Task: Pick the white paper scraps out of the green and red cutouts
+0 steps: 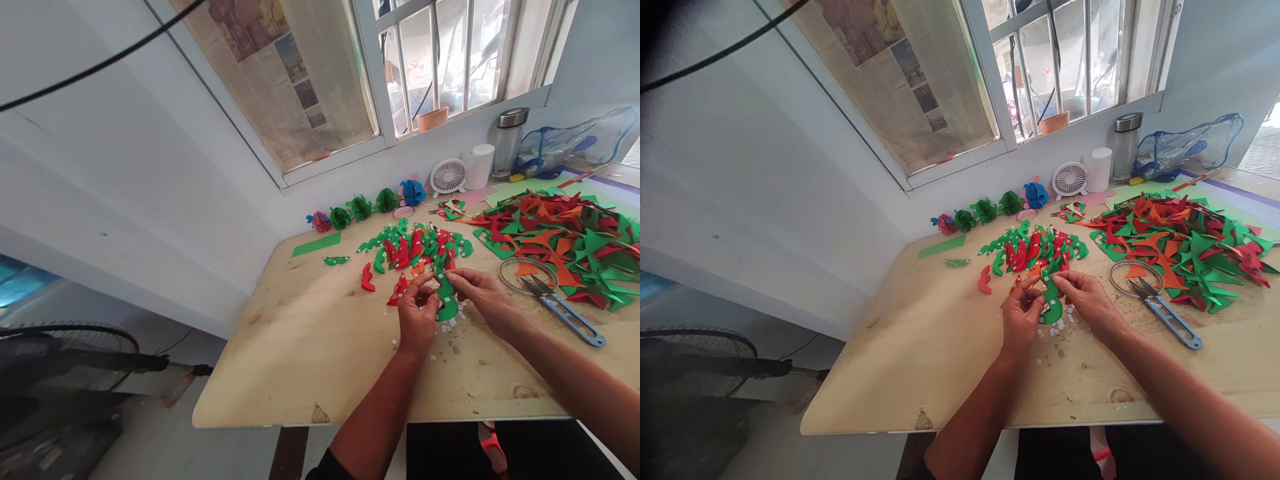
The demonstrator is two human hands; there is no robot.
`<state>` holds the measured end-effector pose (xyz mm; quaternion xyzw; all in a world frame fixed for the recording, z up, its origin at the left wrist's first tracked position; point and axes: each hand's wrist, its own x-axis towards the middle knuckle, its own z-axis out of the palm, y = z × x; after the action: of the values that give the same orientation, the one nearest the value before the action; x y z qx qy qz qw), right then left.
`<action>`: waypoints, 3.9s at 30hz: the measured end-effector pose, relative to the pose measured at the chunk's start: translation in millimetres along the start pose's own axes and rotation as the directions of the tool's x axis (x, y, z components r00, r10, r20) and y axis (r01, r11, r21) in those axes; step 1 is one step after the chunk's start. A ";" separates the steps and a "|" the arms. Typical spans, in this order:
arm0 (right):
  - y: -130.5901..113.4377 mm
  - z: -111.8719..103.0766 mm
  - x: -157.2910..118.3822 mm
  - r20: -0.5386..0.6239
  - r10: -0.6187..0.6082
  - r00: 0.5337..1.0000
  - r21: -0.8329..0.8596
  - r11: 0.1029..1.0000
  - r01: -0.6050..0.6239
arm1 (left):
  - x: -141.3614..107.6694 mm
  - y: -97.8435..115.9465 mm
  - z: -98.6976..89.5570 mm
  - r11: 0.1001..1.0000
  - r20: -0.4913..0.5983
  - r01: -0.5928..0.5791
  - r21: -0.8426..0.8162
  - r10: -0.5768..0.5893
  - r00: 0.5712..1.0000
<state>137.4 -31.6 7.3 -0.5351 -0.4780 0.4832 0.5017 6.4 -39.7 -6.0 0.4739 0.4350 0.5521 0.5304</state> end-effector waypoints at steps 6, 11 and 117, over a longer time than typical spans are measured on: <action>5.9 -1.0 1.1 -0.051 -0.112 0.992 0.041 0.993 0.114 | -1.3 0.6 0.4 1.000 0.000 -0.004 0.009 0.004 1.000; 7.9 -2.0 1.4 -0.073 -0.192 0.979 0.019 0.981 0.194 | -0.7 -4.7 -0.8 0.995 0.008 -0.043 0.087 0.043 0.999; 6.4 -4.8 3.5 0.008 -0.183 0.983 -0.039 0.982 0.184 | 0.5 -9.4 -1.4 0.999 0.149 -0.031 0.026 0.027 0.988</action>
<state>142.7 -28.7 0.9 -0.4976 -0.5358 0.4264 0.5324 6.7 -38.6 -15.4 0.5276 0.3951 0.5165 0.5466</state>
